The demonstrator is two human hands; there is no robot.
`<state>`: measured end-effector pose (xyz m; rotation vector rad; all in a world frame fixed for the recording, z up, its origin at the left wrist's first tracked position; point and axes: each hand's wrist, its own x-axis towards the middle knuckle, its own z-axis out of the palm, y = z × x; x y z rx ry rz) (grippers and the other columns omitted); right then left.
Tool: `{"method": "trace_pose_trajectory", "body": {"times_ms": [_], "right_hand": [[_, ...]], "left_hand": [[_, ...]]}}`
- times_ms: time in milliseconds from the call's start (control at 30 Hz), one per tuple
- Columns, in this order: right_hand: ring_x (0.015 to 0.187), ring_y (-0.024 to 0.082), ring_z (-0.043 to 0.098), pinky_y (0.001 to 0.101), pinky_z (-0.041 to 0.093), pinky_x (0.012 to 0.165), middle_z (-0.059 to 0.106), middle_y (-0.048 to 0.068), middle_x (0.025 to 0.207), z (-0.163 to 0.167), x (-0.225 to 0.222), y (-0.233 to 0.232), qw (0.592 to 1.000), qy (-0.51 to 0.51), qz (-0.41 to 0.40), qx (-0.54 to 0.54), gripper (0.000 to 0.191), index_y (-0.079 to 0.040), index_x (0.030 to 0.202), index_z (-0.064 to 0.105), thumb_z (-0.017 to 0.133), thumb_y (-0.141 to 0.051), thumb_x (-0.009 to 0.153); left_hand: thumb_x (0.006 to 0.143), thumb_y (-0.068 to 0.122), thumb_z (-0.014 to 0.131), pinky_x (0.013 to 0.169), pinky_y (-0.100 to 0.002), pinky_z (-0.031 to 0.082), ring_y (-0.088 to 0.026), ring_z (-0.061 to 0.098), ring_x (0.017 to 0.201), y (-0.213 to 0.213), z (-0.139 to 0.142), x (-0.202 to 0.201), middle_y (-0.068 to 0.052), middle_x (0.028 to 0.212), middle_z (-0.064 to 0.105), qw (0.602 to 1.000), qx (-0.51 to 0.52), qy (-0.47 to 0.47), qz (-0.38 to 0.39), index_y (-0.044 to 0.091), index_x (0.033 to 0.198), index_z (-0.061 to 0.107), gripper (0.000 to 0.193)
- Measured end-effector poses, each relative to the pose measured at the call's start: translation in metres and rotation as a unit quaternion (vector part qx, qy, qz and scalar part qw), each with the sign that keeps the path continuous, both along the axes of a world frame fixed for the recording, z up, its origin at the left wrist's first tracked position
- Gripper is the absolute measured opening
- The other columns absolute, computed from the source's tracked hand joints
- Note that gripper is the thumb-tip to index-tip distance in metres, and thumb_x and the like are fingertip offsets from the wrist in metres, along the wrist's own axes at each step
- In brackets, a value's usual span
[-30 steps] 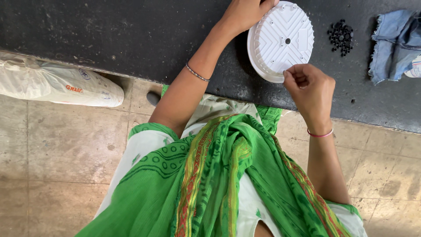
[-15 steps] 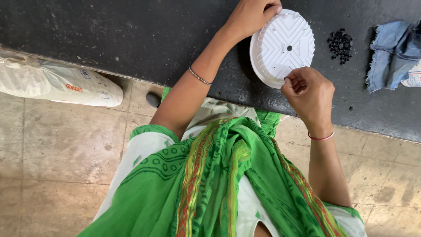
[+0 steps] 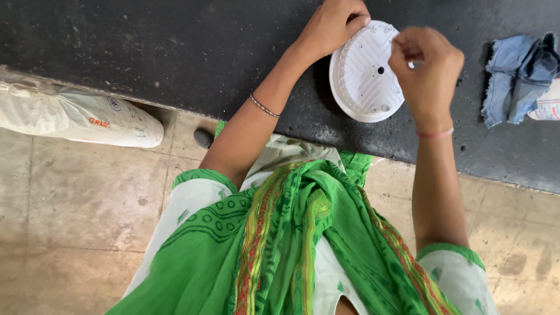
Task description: The person sits at a workbench and inserts small black fasteners by hand into holes around the rim of a white round plastic light fixture base, rotating the base as they work. They place the finished base onto a stack of completed bases and later wrap one base in bubble wrap.
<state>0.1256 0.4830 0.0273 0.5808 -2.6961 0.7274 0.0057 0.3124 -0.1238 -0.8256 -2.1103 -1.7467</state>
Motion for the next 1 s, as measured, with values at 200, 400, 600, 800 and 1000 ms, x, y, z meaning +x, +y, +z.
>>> {"method": "trace_pose_trajectory", "body": {"times_ms": [200,400,600,800,1000], "right_hand": [[0.090,0.021,0.076,0.0290,0.062,0.083,0.072,0.012,0.101,0.001,-0.034,-0.012,0.998,0.018,0.046,0.029,0.011,0.004,0.106,0.072,0.075,0.009,0.097],[0.091,0.022,0.076,0.0300,0.061,0.083,0.073,0.012,0.097,0.004,-0.040,-0.018,0.996,0.026,0.052,0.070,0.011,0.003,0.106,0.072,0.075,0.009,0.098],[0.089,0.021,0.076,0.0301,0.061,0.081,0.072,0.010,0.095,0.005,-0.043,-0.021,0.993,0.036,0.053,0.100,0.011,0.001,0.103,0.072,0.076,0.008,0.096],[0.089,0.021,0.076,0.0298,0.060,0.079,0.072,0.009,0.095,0.009,-0.042,-0.024,0.989,0.045,0.055,0.129,0.010,-0.001,0.102,0.072,0.075,0.007,0.097],[0.085,0.025,0.072,0.0332,0.056,0.075,0.071,0.010,0.093,0.014,-0.042,-0.023,0.986,0.045,0.055,0.153,0.011,-0.002,0.104,0.076,0.075,0.006,0.097]], "left_hand": [[0.085,0.010,0.076,0.068,-0.038,0.057,-0.030,0.075,0.076,-0.008,0.017,-0.003,-0.014,0.083,0.075,0.999,0.009,-0.037,-0.022,0.002,0.089,0.076,0.010],[0.085,0.010,0.074,0.067,-0.037,0.058,-0.027,0.076,0.073,-0.013,0.025,-0.006,-0.013,0.081,0.076,0.998,0.004,-0.062,-0.021,0.002,0.087,0.076,0.008],[0.086,0.009,0.075,0.066,-0.036,0.059,-0.026,0.077,0.073,-0.014,0.028,-0.007,-0.011,0.080,0.077,0.998,0.005,-0.058,-0.016,0.002,0.087,0.077,0.007],[0.085,0.009,0.076,0.065,-0.036,0.058,-0.026,0.076,0.071,-0.013,0.029,-0.006,-0.012,0.079,0.077,0.999,0.010,-0.046,-0.014,0.002,0.086,0.077,0.007],[0.085,0.008,0.075,0.065,-0.035,0.058,-0.025,0.077,0.071,-0.013,0.030,-0.007,-0.012,0.079,0.077,0.998,0.006,-0.056,-0.016,0.002,0.086,0.077,0.007]]}}
